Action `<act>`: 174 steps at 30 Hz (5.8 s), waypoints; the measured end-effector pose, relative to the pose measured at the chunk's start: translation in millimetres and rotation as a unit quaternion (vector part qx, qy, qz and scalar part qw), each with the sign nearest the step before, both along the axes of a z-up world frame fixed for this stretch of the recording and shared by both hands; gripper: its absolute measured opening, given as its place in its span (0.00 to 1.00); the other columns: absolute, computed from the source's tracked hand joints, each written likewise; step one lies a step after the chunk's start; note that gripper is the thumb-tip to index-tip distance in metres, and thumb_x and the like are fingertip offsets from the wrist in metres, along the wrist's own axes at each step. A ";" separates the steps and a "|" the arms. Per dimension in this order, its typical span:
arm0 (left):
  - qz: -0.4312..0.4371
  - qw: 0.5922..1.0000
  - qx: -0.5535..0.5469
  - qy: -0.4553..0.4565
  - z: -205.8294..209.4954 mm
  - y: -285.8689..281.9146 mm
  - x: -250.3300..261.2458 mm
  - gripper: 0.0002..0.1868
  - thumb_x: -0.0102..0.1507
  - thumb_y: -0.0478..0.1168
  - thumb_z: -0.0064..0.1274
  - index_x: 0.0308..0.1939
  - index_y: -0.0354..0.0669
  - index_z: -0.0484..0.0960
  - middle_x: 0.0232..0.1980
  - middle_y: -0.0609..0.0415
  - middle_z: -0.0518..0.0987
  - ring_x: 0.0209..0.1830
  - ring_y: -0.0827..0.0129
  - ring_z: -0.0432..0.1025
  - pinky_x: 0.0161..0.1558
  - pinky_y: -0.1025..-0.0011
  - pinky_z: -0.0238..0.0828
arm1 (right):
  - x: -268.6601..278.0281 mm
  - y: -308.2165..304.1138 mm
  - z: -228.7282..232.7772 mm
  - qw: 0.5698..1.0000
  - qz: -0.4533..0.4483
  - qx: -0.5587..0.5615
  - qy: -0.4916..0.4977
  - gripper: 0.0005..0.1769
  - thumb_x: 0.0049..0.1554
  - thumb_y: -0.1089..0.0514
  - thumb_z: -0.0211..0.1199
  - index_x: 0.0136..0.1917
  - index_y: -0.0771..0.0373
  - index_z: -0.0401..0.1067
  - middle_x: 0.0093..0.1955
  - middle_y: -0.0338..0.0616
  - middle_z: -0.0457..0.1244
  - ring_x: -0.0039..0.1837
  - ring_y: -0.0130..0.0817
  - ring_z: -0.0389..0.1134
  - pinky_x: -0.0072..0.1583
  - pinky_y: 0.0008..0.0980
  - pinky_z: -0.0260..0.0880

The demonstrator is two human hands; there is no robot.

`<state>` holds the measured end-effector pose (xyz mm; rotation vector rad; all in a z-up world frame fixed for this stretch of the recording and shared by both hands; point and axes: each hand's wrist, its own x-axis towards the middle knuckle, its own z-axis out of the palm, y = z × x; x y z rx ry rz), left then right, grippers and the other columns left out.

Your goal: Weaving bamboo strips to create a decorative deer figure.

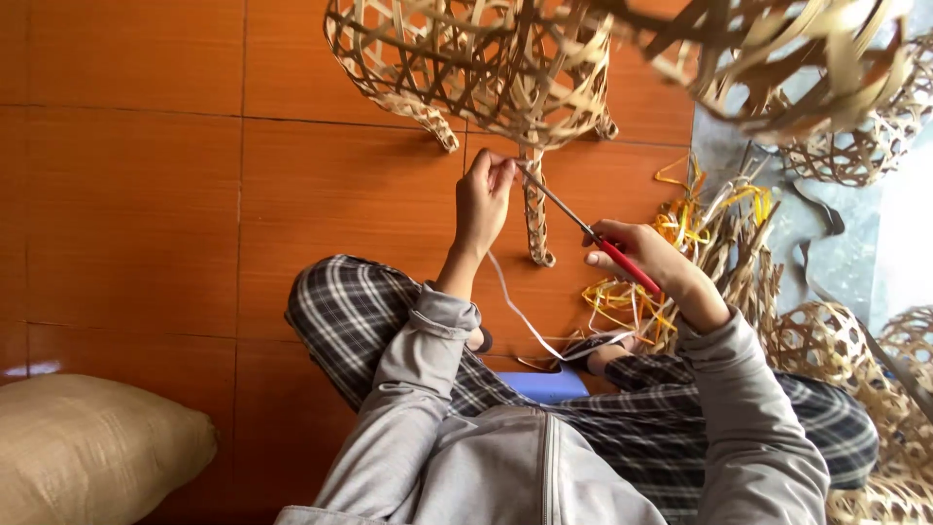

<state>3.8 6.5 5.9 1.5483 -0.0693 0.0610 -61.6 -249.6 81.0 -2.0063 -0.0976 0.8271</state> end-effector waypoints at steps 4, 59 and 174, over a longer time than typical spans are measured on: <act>0.031 0.997 0.059 0.037 -9.4 2.5 1.9 0.07 0.71 0.37 0.51 0.42 0.35 0.78 0.38 0.52 0.85 0.37 0.72 0.80 0.40 0.75 0.77 | 5.7 6.6 3.8 0.998 0.029 -0.049 -0.028 0.28 0.55 0.39 0.65 0.58 0.63 0.72 0.36 0.41 0.67 0.37 0.27 0.65 0.41 0.31 0.68; -0.284 0.952 0.108 0.020 45.7 10.1 -43.8 0.06 0.67 0.35 0.57 0.36 0.37 0.81 0.31 0.53 0.82 0.31 0.74 0.75 0.36 0.74 0.71 | -52.2 59.3 -46.5 0.955 -0.130 0.233 -0.128 0.14 0.66 0.59 0.60 0.62 0.70 0.73 0.53 0.39 0.68 0.54 0.24 0.66 0.55 0.28 0.69; -0.108 0.992 0.072 -0.004 101.8 -11.1 10.2 0.24 0.74 0.51 0.36 0.65 0.37 0.71 0.33 0.50 0.85 0.24 0.73 0.80 0.24 0.76 0.77 | 0.6 89.3 48.2 0.847 -0.307 0.311 -0.304 0.12 0.69 0.63 0.56 0.61 0.68 0.76 0.36 0.34 0.61 0.37 0.18 0.59 0.39 0.20 0.58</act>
